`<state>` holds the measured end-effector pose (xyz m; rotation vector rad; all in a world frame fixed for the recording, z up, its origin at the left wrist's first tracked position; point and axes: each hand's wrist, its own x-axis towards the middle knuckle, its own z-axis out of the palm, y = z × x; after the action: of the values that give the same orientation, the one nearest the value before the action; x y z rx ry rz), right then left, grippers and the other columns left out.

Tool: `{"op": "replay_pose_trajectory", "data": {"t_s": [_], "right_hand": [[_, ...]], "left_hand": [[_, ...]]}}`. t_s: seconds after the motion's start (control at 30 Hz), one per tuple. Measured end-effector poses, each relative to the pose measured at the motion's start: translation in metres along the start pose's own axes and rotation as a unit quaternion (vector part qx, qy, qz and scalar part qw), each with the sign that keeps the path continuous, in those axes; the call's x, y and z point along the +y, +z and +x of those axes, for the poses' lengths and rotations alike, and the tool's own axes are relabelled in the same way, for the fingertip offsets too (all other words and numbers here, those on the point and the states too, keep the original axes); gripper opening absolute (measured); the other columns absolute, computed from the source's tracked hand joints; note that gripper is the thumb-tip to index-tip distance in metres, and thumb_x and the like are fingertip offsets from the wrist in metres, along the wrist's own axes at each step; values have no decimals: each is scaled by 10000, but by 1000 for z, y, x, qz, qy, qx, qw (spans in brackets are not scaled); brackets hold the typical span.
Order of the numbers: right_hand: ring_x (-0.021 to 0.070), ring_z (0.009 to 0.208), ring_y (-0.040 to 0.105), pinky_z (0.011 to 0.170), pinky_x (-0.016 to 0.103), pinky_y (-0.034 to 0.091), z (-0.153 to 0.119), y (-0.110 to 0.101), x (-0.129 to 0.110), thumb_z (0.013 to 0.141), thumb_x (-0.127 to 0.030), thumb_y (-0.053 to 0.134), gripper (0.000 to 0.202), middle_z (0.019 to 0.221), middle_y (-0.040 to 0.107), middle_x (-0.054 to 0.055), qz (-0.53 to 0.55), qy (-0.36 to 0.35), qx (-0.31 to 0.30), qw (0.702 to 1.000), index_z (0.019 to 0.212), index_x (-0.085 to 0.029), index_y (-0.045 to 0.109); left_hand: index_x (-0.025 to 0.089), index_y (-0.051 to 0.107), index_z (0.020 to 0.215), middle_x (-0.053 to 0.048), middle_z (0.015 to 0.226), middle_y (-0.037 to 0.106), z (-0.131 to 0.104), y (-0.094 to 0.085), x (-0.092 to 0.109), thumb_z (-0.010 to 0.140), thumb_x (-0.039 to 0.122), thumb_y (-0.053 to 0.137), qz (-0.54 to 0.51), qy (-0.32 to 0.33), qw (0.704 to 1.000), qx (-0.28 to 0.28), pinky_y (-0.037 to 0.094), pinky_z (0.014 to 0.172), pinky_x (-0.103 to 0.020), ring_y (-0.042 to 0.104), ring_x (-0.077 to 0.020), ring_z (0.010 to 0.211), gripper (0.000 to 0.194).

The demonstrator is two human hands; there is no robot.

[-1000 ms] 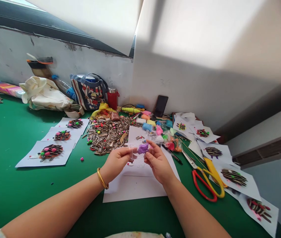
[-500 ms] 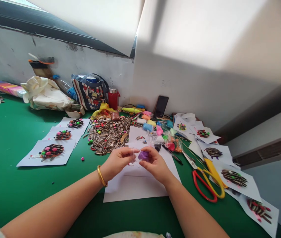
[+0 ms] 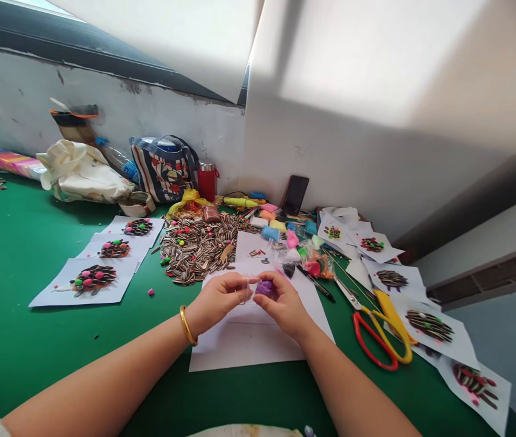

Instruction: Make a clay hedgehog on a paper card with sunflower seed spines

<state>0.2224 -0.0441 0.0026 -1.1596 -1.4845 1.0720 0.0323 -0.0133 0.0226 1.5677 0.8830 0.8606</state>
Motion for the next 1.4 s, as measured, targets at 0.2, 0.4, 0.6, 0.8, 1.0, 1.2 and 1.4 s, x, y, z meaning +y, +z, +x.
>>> {"op": "replay_pose_trajectory", "data": {"t_s": [0.2, 0.4, 0.6, 0.8, 1.0, 1.2, 1.4], "right_hand": [[128, 594, 534, 584, 282, 456, -1, 2, 1, 770, -387, 734, 260, 643, 568, -41, 57, 39, -8, 998, 936, -215, 629], [145, 668, 615, 641, 314, 520, 1, -2, 0, 764, -466, 737, 460, 811, 644, -4, 130, 40, -10, 991, 1144, -240, 609], [148, 618, 607, 607, 325, 531, 3, -3, -4, 734, -520, 752, 394, 770, 640, 5, 136, 66, 10, 988, 972, -219, 662], [167, 705, 647, 682, 330, 515, 3, -7, -4, 759, -498, 748, 611, 827, 642, 1, 164, 45, 13, 985, 1282, -275, 523], [165, 746, 641, 733, 339, 518, 4, -7, -5, 742, -370, 790, 482, 838, 651, -4, 182, 48, 19, 982, 1166, -269, 584], [148, 663, 628, 675, 323, 513, 4, -4, -6, 733, -375, 794, 301, 789, 655, -10, 173, 39, 39, 983, 920, -228, 608], [162, 705, 659, 664, 295, 488, 4, -5, -4, 731, -411, 798, 419, 810, 681, -6, 196, 46, 69, 977, 1037, -247, 562]], "left_hand": [[208, 763, 1058, -69, 871, 690, -2, 4, 2, 821, 331, 668, -11, 23, 999, -20, 518, 744, -310, 614, -183, 800, 284], [206, 753, 1086, -61, 886, 662, -1, -1, -1, 810, 335, 679, 3, 10, 1000, 11, 519, 705, -302, 602, -171, 774, 314], [221, 765, 1056, -39, 807, 648, -1, 0, 3, 819, 337, 672, 21, 31, 999, 0, 508, 657, -272, 579, -145, 709, 280], [198, 741, 1101, -85, 1028, 702, 0, -3, 0, 781, 341, 728, -71, -10, 996, 48, 559, 754, -324, 650, -191, 846, 351], [198, 741, 1095, -74, 1036, 717, 0, -3, 1, 751, 332, 765, -144, -41, 988, 45, 567, 806, -350, 667, -188, 854, 369], [205, 744, 1097, -88, 1036, 696, -1, -1, 1, 774, 325, 740, -97, -25, 994, 35, 566, 718, -315, 652, -184, 818, 344], [216, 729, 1125, -76, 1025, 674, -1, -1, -3, 845, 324, 672, -39, 35, 996, 74, 548, 769, -307, 629, -188, 895, 306]]}}
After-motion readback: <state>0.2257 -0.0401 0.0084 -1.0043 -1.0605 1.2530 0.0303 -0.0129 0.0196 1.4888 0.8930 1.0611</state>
